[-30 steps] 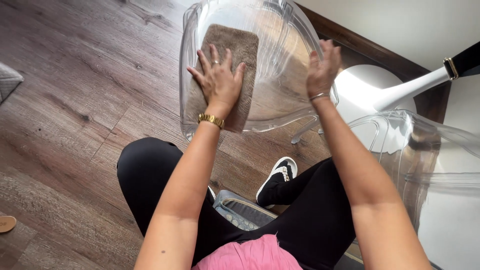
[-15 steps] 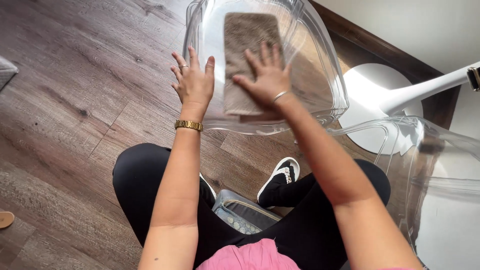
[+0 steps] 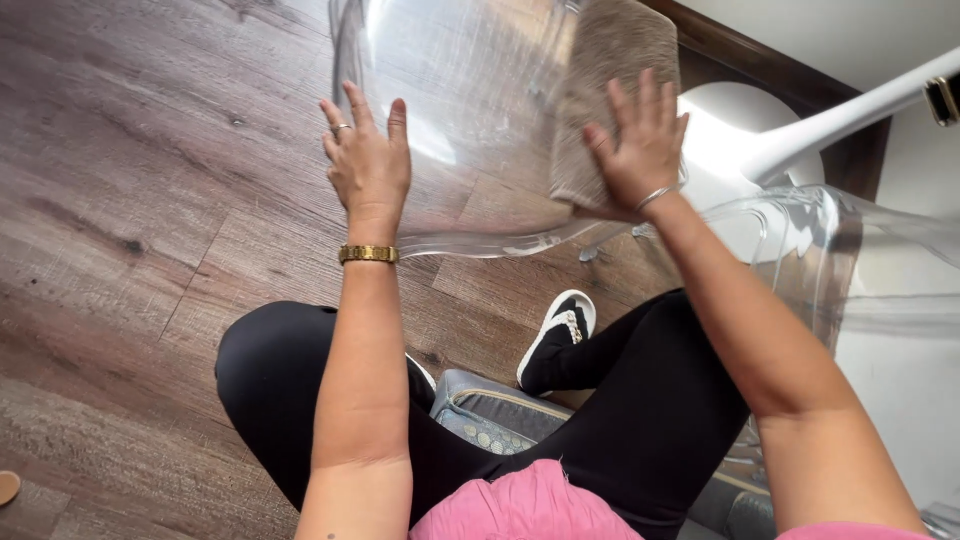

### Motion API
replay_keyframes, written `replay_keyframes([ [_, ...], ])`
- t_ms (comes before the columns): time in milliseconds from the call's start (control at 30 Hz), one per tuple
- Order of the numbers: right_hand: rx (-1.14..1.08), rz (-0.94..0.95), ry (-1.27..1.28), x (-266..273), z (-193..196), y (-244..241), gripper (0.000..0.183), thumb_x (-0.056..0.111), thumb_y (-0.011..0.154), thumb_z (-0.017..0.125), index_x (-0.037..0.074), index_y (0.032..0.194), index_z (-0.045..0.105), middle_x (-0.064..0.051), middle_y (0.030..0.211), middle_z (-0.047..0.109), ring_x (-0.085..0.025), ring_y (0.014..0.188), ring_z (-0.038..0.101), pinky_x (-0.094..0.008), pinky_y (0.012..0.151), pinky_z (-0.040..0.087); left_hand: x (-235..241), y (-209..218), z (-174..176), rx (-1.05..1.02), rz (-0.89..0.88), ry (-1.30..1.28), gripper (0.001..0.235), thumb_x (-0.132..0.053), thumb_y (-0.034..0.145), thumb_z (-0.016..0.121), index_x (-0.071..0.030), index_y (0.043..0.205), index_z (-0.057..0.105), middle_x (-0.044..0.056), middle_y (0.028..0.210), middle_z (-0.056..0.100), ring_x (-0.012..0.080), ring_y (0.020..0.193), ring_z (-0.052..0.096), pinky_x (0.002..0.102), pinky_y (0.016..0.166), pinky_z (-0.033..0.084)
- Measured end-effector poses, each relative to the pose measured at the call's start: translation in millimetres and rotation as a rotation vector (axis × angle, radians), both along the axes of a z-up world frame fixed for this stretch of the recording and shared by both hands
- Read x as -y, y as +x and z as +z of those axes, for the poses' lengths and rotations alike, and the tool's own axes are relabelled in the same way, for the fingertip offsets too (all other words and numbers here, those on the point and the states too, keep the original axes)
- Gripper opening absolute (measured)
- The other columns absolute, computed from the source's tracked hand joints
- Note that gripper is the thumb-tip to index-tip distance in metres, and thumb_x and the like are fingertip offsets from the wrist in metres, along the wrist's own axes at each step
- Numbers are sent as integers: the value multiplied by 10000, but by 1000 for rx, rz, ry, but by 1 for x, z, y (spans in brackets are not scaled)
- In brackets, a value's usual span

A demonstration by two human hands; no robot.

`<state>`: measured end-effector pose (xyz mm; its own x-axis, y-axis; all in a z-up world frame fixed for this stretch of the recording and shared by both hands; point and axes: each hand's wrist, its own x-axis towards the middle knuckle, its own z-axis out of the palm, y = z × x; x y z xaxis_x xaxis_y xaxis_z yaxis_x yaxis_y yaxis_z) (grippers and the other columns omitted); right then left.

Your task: Wiping a clear plastic chair with a cloth to clean it.

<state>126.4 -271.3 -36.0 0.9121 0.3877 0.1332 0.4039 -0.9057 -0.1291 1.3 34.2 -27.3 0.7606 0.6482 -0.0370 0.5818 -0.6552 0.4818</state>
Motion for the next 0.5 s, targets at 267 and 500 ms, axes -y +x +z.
replay_keyframes([
  [267, 170, 404, -39, -61, -31, -105, 1002, 827, 873, 585, 282, 1627, 212, -116, 1689, 20, -364, 1534, -65, -677, 1189, -111, -4, -5, 6, -36, -24, 7, 739, -657, 1047, 209, -169, 1595, 120, 285, 1608, 142, 487, 1394, 339, 477, 988, 515],
  [500, 408, 777, 9, -33, -44, -76, 1047, 581, 606, 869, 397, 1535, 422, -63, 1639, 340, -372, 1504, 280, -577, 1183, 186, -15, -8, -16, 30, -35, 21, 737, -619, 1097, 420, -177, 1622, 151, 271, 1592, 230, 545, 1360, 412, 640, 1023, 455],
])
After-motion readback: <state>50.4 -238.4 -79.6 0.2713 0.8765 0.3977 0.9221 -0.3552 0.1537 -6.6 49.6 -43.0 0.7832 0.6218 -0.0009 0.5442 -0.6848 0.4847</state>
